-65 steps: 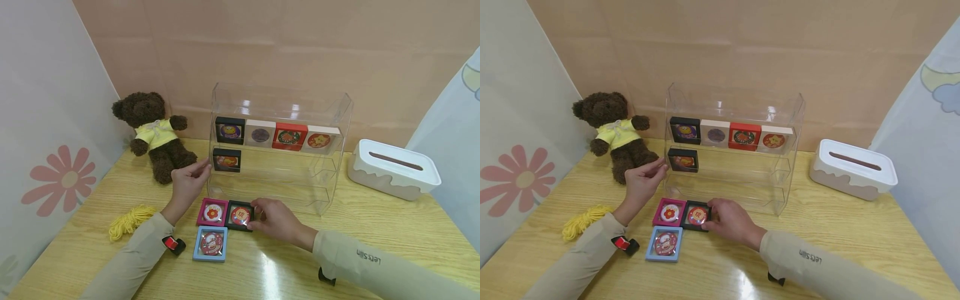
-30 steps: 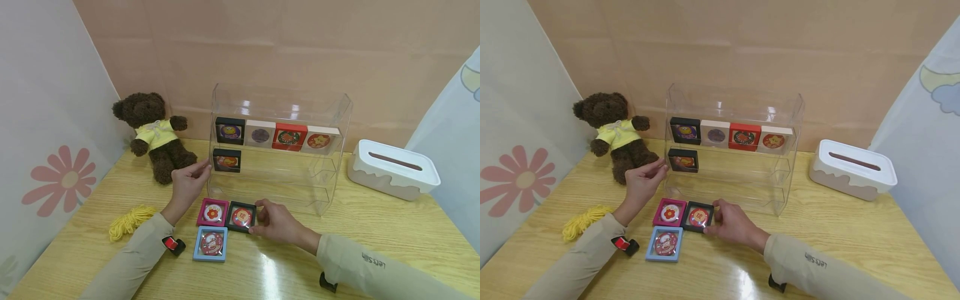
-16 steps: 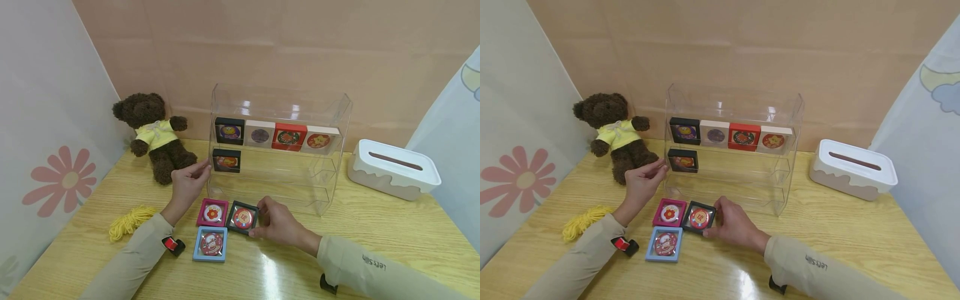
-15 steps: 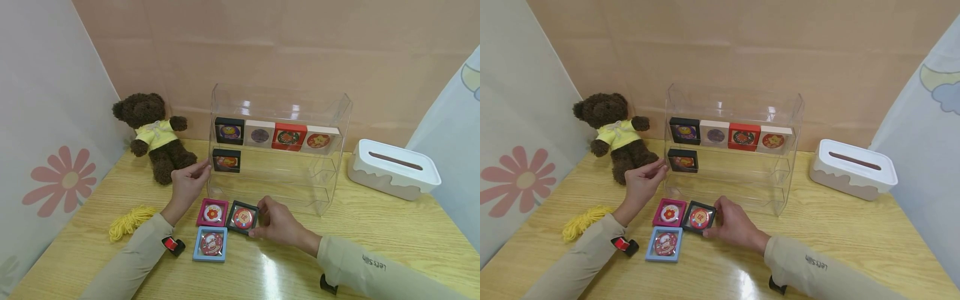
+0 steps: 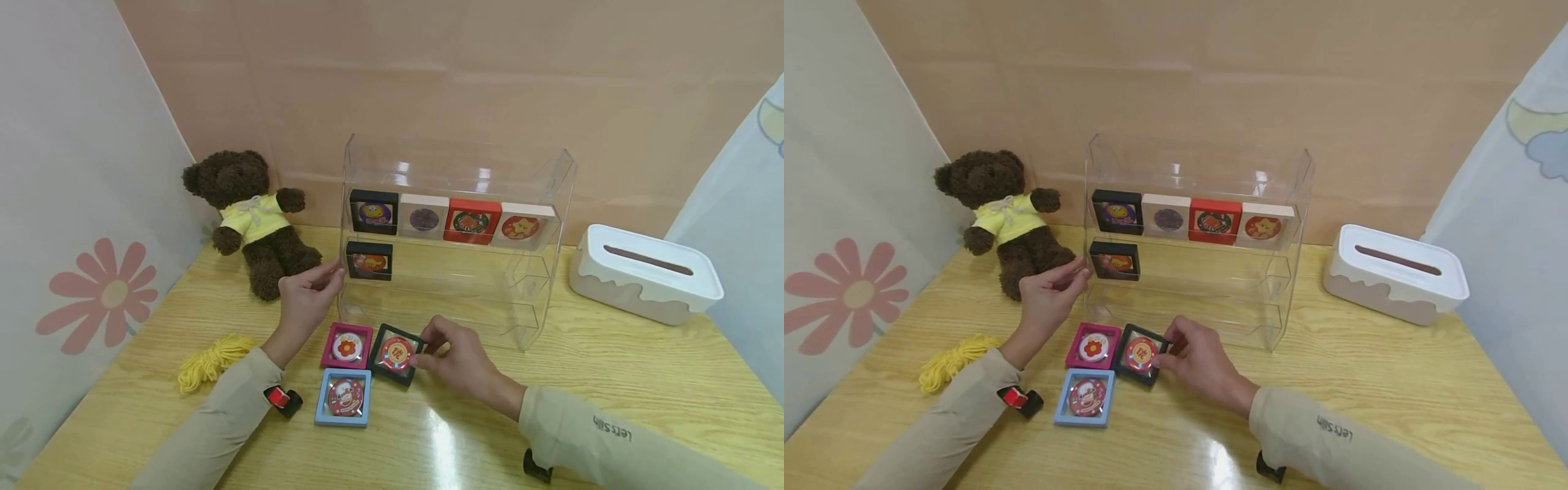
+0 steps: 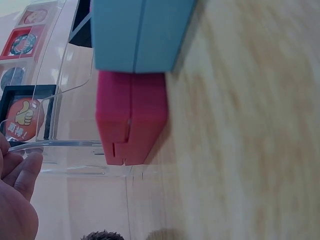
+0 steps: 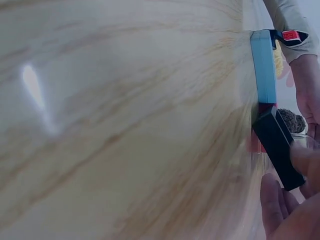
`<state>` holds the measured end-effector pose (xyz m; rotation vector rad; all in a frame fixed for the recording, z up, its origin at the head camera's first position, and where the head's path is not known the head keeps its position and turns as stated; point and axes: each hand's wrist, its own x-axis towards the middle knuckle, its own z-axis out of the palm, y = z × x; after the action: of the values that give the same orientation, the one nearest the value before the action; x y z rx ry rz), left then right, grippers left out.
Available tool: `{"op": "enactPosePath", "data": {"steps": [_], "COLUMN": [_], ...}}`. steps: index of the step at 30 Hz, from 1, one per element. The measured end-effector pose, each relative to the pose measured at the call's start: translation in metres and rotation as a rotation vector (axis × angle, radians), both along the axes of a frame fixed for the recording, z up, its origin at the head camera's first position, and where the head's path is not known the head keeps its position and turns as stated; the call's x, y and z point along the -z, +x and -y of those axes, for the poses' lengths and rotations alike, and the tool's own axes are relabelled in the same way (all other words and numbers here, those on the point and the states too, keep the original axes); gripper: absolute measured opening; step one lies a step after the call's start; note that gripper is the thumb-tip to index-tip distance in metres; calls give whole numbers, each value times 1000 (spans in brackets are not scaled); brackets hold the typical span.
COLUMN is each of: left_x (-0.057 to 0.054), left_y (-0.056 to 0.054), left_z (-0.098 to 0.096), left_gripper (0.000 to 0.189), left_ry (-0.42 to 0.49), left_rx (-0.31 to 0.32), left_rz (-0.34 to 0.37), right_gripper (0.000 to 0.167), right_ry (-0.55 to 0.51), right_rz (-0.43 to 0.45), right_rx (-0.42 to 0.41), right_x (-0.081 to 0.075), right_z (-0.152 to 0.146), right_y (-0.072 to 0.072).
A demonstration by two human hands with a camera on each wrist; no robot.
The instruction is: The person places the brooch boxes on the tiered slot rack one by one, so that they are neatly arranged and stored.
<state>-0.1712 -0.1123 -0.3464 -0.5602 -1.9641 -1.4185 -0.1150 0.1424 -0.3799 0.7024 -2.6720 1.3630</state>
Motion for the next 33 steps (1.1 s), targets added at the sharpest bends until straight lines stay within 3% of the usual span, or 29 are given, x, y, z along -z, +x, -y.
{"op": "enactPosePath", "data": {"steps": [2, 4, 8, 12, 19, 23, 33], "left_x": [0, 8, 11, 1, 24, 28, 25], "left_y": [0, -6, -9, 0, -19, -21, -19], "left_z": [0, 2, 3, 0, 7, 9, 7], "left_gripper": [19, 20, 20, 20, 20, 21, 20], "left_ry": [0, 8, 14, 2, 16, 29, 40], "left_rx": [0, 4, 3, -5, 5, 19, 28], "left_rz": [3, 1, -2, 1, -9, -9, 5], "right_gripper": [17, 12, 11, 12, 14, 14, 12], "right_ry": [-35, -69, -120, -135, -122, -123, -136], "right_rz": [-13, -23, -52, -80, -69, -74, -81], "right_rx": [2, 7, 13, 20, 56, 85, 133], "right_x": [0, 0, -2, -5, -13, -20, -36], "right_z": [0, 0, 0, -1, -7, -13, -19], "right_y": [0, -1, -3, -3, -6, -8, -7]}}
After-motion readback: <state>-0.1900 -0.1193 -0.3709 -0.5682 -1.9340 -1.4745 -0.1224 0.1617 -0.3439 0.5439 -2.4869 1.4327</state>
